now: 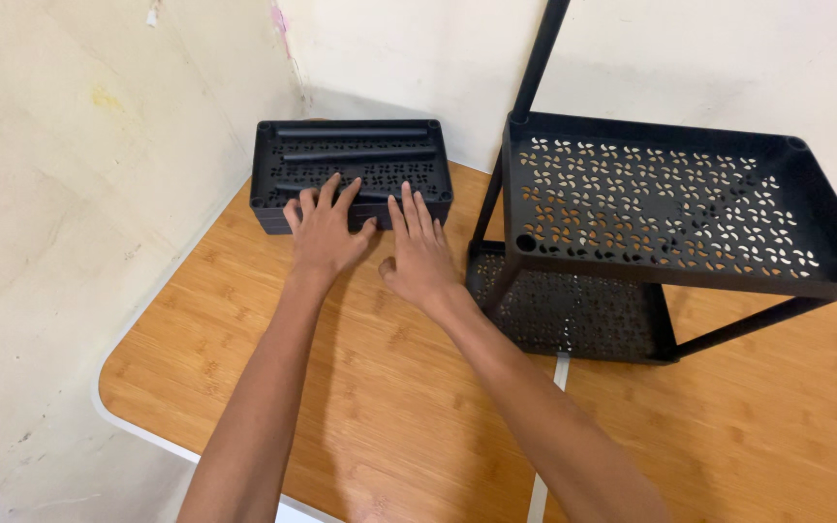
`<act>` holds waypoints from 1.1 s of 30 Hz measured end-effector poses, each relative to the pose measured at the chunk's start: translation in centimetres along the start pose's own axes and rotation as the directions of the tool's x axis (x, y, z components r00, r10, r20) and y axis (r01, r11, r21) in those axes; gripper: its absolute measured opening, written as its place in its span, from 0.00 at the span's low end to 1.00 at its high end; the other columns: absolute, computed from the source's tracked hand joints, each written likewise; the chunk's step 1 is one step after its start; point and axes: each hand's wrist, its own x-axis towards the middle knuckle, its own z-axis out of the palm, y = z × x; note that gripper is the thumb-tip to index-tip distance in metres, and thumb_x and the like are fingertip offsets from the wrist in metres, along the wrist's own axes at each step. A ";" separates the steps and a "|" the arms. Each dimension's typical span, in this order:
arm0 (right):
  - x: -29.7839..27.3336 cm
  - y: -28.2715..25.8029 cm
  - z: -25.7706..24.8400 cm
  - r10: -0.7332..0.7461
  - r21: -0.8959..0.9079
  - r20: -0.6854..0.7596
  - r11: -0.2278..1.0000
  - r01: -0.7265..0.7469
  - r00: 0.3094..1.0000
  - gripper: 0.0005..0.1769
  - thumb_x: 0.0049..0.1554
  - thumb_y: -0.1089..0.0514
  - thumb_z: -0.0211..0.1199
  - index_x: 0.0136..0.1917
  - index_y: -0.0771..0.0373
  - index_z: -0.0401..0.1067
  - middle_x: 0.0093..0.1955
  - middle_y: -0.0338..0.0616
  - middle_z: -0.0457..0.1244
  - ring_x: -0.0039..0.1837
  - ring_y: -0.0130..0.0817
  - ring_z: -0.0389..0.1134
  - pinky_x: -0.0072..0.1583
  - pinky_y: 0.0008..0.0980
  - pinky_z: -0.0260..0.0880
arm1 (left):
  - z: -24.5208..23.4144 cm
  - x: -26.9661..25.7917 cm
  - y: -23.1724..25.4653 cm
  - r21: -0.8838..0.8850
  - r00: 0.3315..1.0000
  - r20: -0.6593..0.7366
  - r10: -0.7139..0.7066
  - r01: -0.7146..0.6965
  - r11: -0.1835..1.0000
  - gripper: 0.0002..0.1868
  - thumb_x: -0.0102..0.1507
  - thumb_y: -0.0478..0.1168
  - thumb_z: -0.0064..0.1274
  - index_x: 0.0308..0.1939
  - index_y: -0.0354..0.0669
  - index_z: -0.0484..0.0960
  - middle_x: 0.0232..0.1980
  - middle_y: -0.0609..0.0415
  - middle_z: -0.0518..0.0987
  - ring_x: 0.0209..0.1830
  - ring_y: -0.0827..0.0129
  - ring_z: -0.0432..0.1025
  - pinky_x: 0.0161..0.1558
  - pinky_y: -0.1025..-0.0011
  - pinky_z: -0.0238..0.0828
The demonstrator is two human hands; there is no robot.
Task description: The person assembles a black plastic two-tier rack by inserting vertical poles into the corners of perforated trays. They repeatedly insert and remove the poles to test fitment, then stack additional trays and secure the structure on a wooden table.
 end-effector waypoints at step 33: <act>-15.7 -1.5 -21.2 -0.207 0.474 -0.624 0.666 0.576 0.754 0.16 0.60 0.74 0.54 0.60 0.64 0.71 0.64 0.44 0.61 0.67 0.36 0.69 0.66 0.32 0.75 | -8.9 1.7 20.9 -0.847 0.944 -0.107 0.312 -0.251 0.469 0.45 0.59 0.37 0.57 0.74 0.25 0.51 0.62 0.30 0.75 0.62 0.50 0.74 0.59 0.61 0.74</act>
